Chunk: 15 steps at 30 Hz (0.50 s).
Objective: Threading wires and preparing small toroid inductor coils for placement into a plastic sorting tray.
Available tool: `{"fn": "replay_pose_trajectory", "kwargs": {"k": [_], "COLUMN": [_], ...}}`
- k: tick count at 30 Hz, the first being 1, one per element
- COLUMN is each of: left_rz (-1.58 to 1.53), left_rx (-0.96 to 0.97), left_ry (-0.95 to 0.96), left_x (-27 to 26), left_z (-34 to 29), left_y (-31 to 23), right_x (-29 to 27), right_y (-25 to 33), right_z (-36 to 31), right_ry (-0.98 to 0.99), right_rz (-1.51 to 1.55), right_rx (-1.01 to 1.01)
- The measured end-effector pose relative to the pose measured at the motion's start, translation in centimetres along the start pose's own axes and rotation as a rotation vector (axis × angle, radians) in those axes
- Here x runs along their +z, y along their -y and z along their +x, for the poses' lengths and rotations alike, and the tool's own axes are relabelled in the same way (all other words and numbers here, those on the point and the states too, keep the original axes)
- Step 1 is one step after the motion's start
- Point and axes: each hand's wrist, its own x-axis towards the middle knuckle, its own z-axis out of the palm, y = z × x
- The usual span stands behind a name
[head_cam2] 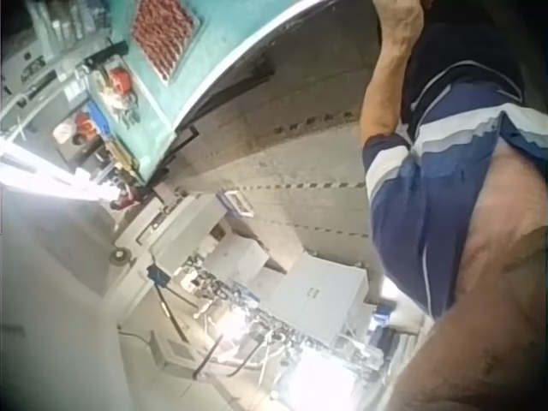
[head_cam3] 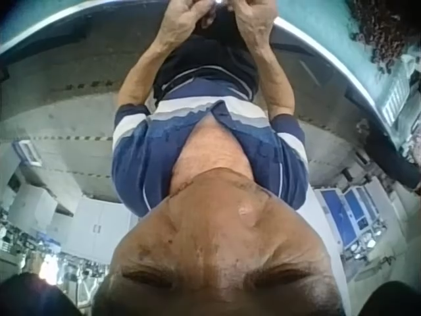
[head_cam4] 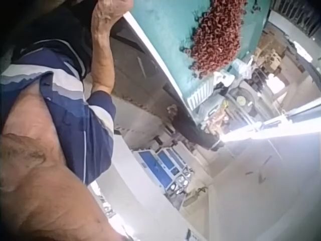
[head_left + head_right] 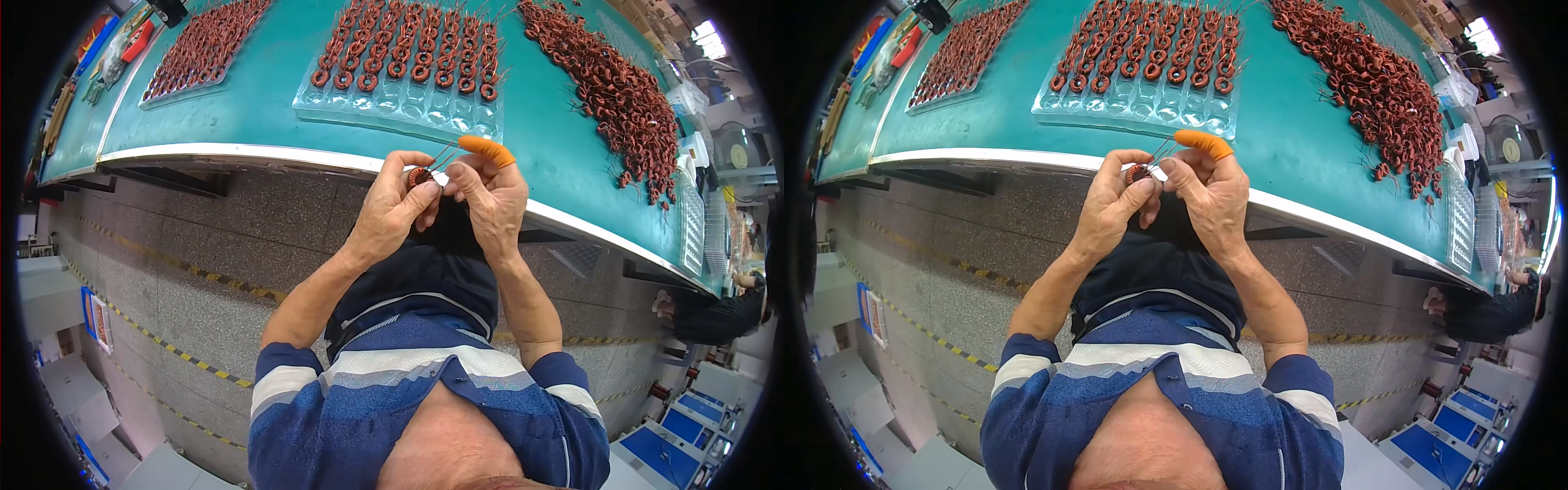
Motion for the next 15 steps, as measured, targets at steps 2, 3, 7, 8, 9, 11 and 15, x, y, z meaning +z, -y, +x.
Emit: {"fn": "replay_pose_trajectory", "kwargs": {"k": [2,3,7,8,9,11,15], "left_rz": [-0.002,-0.007,-0.015,-0.028,-0.03,-0.031,0.084], "left_rx": [0.045,0.044,0.022,0.007,0.008,-0.014,0.017], "left_ry": [0.016,0.014,0.032,0.023,0.021,0.084,0.056], "left_x": [0.0,-0.1,-0.7,-0.9,-1.1,-1.6,-1.6], "left_z": [0.1,0.1,-0.1,-0.2,-0.3,-0.4,-0.4], "left_y": [0.1,0.0,-0.4,-0.4,-0.5,-0.5,-0.7], "right_x": [-0.1,0.0,0.0,0.0,0.0,0.0,0.4], "right_y": [0.0,0.1,0.7,0.7,0.8,0.8,1.0], "right_z": [0.1,0.2,0.7,0.7,0.8,0.8,0.9], "right_ry": [0.041,0.049,0.134,0.136,0.178,0.226,0.224], "right_rz": [-0.011,-0.027,-0.064,-0.066,-0.144,-0.221,-0.362], "right_rx": [0.014,0.025,0.028,0.031,-0.006,-0.041,-0.115]}}
